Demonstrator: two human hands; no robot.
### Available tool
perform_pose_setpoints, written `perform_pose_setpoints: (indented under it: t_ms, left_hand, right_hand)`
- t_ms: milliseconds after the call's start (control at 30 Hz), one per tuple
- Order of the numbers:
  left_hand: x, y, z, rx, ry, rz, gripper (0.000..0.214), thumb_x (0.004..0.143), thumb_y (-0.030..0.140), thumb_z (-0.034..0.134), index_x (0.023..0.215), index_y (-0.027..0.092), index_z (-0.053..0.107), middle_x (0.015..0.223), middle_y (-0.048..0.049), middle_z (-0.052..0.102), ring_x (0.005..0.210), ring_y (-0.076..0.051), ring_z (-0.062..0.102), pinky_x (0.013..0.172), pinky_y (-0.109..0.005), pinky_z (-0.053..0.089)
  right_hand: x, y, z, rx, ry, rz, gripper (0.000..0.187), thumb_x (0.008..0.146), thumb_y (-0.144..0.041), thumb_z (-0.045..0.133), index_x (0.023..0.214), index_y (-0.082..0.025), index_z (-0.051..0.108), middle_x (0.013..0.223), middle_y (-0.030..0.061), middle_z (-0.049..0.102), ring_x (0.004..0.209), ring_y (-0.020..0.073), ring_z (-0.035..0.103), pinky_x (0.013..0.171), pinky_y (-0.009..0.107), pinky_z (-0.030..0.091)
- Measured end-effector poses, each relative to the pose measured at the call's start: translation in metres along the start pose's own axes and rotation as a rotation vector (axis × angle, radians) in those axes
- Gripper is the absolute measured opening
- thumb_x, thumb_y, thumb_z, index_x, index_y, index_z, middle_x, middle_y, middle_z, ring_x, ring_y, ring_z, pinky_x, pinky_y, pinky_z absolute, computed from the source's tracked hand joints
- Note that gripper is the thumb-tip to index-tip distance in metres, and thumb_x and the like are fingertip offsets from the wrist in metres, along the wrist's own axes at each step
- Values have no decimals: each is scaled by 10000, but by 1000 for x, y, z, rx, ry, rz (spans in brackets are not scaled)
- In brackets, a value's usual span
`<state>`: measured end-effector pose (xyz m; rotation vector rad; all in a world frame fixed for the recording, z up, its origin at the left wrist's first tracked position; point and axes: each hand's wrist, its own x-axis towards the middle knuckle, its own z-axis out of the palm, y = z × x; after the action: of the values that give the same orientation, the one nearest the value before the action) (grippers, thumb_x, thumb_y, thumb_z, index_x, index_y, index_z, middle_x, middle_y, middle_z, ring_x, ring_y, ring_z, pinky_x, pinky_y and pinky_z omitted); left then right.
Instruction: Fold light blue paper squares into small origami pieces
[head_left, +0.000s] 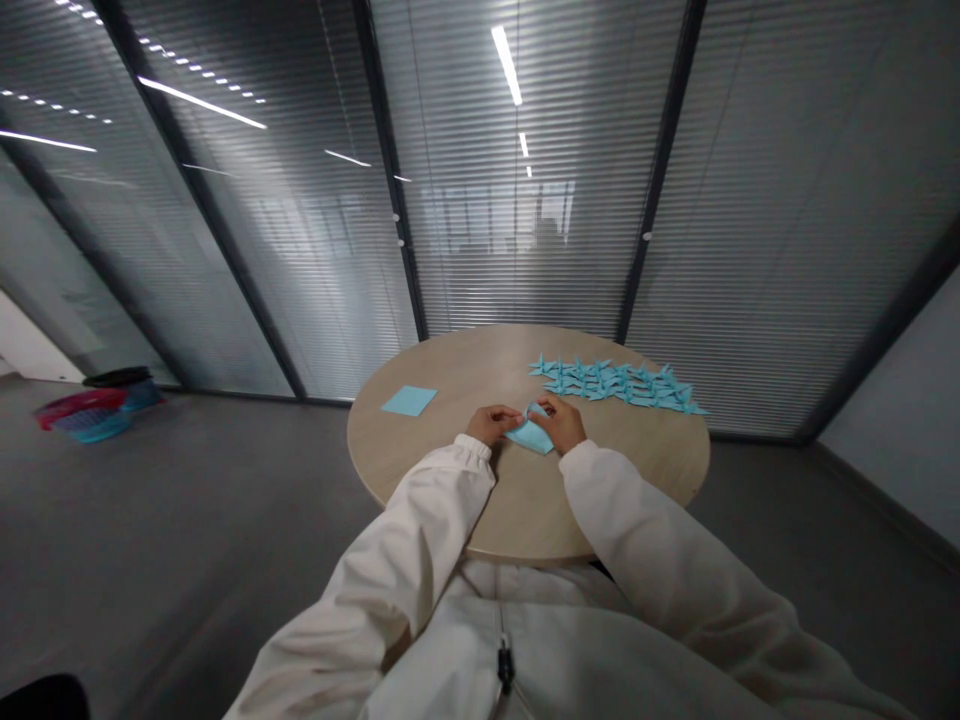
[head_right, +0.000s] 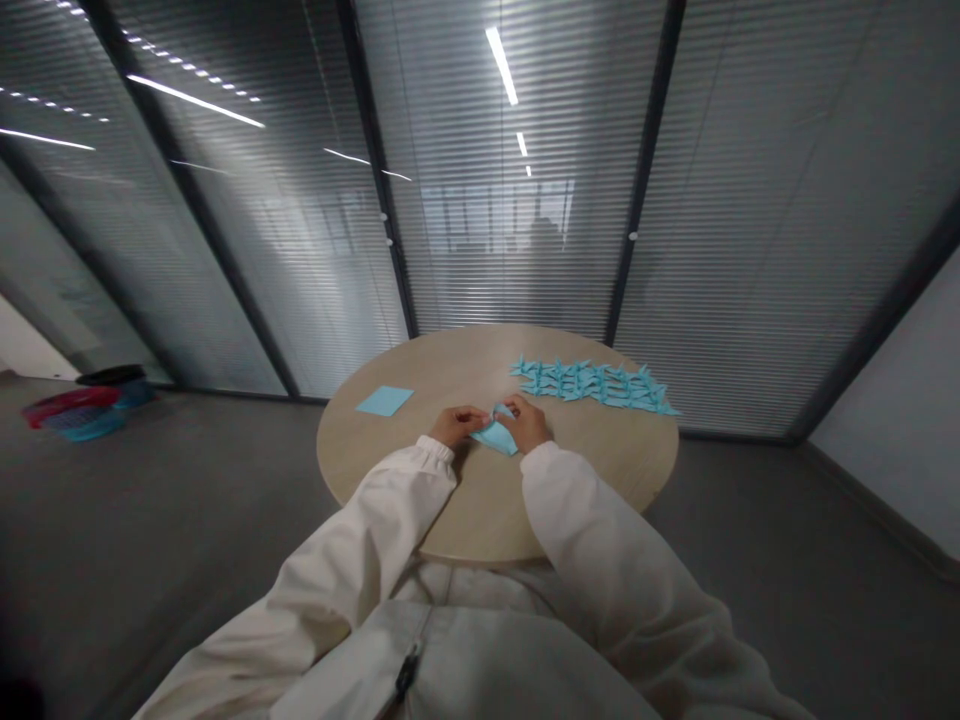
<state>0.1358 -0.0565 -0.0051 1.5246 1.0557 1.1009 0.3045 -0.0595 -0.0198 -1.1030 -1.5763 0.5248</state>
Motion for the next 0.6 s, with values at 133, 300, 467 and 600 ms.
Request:
perform_pose_setpoints:
  t_ms: [133,300,467,600]
  left_hand:
    - [1,0,-1,13,0,-25,424,447,411,789,708,94,686,547,-8,592,505,-87,488,505,-204,364]
    - [-1,4,-2,11,14,-67,381,420,388,797,636,98,676,509,11,566,475,-70,455,489,-198,344]
    - [-4,12,-1,-36,12,-117,374,391,380,811,581,98,655,473,34,524,454,-46,415,466,-185,333]
    - [-5,10,-2,-129,-69,-207,409,391,402,818,614,104,648,506,25,539,477,-67,472,493,-206,415]
  right_hand:
    - [-1,1,-1,-114,-42,-53,210,728,-379,569,769,-189,647,689,3,626,629,140,541,599,235,411]
    - [-2,-3,-3,-221,-95,-172,211,783,-335,521,762,-175,656,739,38,636,678,160,550,652,253,412]
    - [-2,-10,-5,-192,-158,-265,238,815,-309,473,797,-179,672,809,70,641,764,173,565,724,273,417]
    - [0,-9,-7,-89,-173,-183,294,795,-384,486,804,-169,687,800,62,646,742,172,574,689,277,423]
